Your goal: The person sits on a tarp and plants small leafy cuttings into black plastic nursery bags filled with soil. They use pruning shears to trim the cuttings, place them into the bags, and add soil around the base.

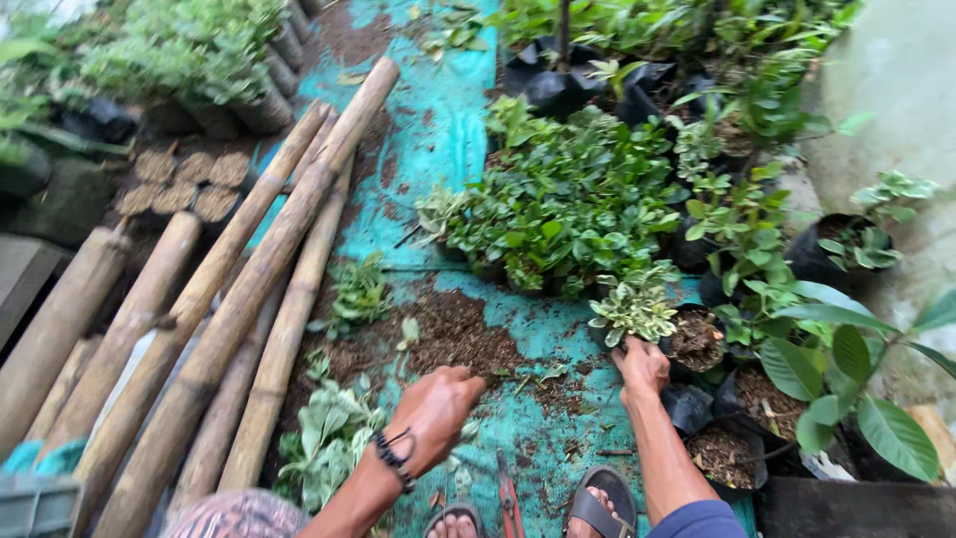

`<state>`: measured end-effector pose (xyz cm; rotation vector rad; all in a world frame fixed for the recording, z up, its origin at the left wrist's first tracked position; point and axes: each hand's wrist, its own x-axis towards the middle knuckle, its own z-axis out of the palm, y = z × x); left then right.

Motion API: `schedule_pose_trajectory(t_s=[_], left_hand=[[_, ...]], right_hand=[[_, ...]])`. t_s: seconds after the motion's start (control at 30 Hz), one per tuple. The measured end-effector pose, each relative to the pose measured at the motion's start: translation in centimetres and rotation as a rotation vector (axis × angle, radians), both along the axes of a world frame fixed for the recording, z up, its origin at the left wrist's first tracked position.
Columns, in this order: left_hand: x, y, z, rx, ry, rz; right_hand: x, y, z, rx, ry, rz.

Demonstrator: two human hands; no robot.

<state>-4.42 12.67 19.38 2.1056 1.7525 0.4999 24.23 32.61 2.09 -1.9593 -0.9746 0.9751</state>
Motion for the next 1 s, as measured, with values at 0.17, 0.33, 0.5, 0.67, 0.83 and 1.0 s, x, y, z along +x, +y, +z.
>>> schedule_pose_trajectory(t_s=[0.17, 0.33, 0.5, 0.67, 0.83, 1.0], left_hand=[[3.4, -0.8, -6.3, -0.066, 0.071, -0.095], [2.7, -1.0, -11.0, -0.078, -0.116, -0.088], [-1.2, -0.1, -10.4, 0.050, -0.159, 0.094], [-3.3, 1.0, -9.5, -0.108, -0.243, 0.205], [-12.5, 4.2, -10.0, -0.105, 0.066, 0.128], [-27.1, 3.2, -10.9, -0.205, 0.254, 0.323]], right_hand=[[-1.4, -1.1, -0.4, 0.079, 0.614, -0.032], [-4.0, -5.7, -1.8, 0.036, 0.595, 0.177], [-8.3, -10.7, -2.1, -0.112, 0.471, 0.331], [-12.3, -13.8, 0.9, -0.176, 0.504, 0.623], [-14.5, -12.8, 2.4, -0.201, 0.426, 0.768], [-15.0, -10.5, -1.6, -0.182, 0.377, 0.682]])
